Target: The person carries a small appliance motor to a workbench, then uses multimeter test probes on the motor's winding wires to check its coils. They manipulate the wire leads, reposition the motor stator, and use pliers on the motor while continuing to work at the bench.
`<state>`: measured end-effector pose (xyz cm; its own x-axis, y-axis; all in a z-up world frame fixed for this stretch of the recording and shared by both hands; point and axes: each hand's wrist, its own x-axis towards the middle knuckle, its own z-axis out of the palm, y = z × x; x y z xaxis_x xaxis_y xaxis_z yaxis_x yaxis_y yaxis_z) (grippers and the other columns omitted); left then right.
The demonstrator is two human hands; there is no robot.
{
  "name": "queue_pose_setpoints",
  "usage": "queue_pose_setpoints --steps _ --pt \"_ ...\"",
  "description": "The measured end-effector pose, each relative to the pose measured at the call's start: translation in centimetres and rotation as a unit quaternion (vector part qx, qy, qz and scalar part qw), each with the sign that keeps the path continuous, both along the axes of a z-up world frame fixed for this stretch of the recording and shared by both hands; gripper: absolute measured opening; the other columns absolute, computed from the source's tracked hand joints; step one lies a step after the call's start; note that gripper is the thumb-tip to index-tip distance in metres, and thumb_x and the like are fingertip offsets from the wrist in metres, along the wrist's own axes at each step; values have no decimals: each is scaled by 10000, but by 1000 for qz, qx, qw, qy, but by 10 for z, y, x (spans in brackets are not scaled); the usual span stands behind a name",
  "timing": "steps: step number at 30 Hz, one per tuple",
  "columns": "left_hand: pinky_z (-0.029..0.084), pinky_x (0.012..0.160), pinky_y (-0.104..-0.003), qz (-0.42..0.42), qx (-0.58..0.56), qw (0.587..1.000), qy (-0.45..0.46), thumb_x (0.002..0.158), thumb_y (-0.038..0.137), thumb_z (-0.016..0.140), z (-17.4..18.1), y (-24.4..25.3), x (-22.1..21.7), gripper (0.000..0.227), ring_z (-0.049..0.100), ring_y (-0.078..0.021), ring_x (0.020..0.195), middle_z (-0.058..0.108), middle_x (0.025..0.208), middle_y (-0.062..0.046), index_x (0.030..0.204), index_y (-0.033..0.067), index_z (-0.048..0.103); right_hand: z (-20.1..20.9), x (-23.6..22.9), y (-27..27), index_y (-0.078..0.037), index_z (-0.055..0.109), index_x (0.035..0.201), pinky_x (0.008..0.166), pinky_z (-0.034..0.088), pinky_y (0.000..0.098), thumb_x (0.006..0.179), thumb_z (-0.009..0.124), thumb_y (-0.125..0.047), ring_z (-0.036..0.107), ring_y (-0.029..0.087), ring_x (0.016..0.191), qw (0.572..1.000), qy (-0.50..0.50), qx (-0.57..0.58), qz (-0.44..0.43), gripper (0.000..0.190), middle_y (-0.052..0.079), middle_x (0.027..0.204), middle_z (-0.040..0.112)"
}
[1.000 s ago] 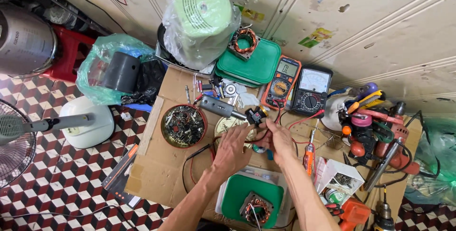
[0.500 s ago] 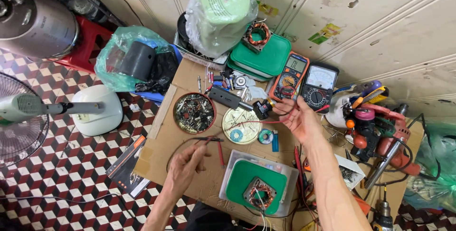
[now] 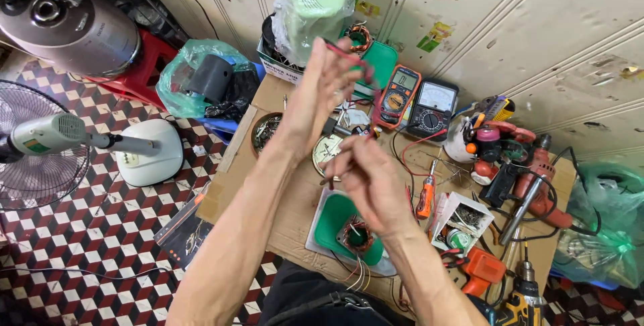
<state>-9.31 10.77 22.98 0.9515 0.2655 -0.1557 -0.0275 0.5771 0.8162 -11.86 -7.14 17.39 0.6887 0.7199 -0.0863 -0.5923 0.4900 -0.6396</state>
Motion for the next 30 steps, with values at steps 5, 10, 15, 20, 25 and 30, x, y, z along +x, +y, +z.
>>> queue_pose_setpoints --steps 5,10,15,20,25,30 --pt "513 825 -355 -261 116 958 9 1006 641 360 -37 -39 -72 736 676 -182 835 740 1027 -104 1341 48 639 67 55 -45 -16 649 1150 1104 482 502 1140 540 -247 680 265 951 984 17 108 -142 256 104 902 703" --pt "512 622 -402 -200 476 854 72 959 410 672 -10 -54 -97 364 645 -222 681 719 846 -109 1145 121 790 42 56 -145 -32 658 1148 1088 478 497 1121 562 -248 705 306 988 985 -29 -8 -168 237 122 958 745" --pt "565 737 -384 -75 653 737 -157 987 325 648 -51 -117 -113 191 703 -248 871 739 955 -38 1073 182 741 -5 27 -258 54 698 1120 977 542 441 1077 559 -389 735 278 994 851 -98 -480 -189 466 133 936 758" --pt "486 903 -387 -223 684 612 -329 837 210 671 -55 -222 -122 104 616 -218 1008 653 949 -21 904 152 726 -5 -29 -274 82 722 1192 853 516 344 1036 521 -499 710 231 975 715 -155 -668 -135 635 125 995 760" --pt "447 973 -390 -239 671 543 -445 748 221 668 -78 -276 -139 104 586 -206 1048 635 960 -9 698 141 712 -13 -71 -258 52 663 1173 750 580 390 940 533 -562 726 253 893 900 259 -350 18 670 159 1007 751" --pt "452 1013 -398 -233 682 552 -420 781 213 667 -104 -280 -175 106 574 -232 1112 609 1000 -27 763 121 716 -31 -90 -261 41 663 1243 801 598 345 951 568 -348 684 219 980 927 238 -289 27 495 156 1038 732"
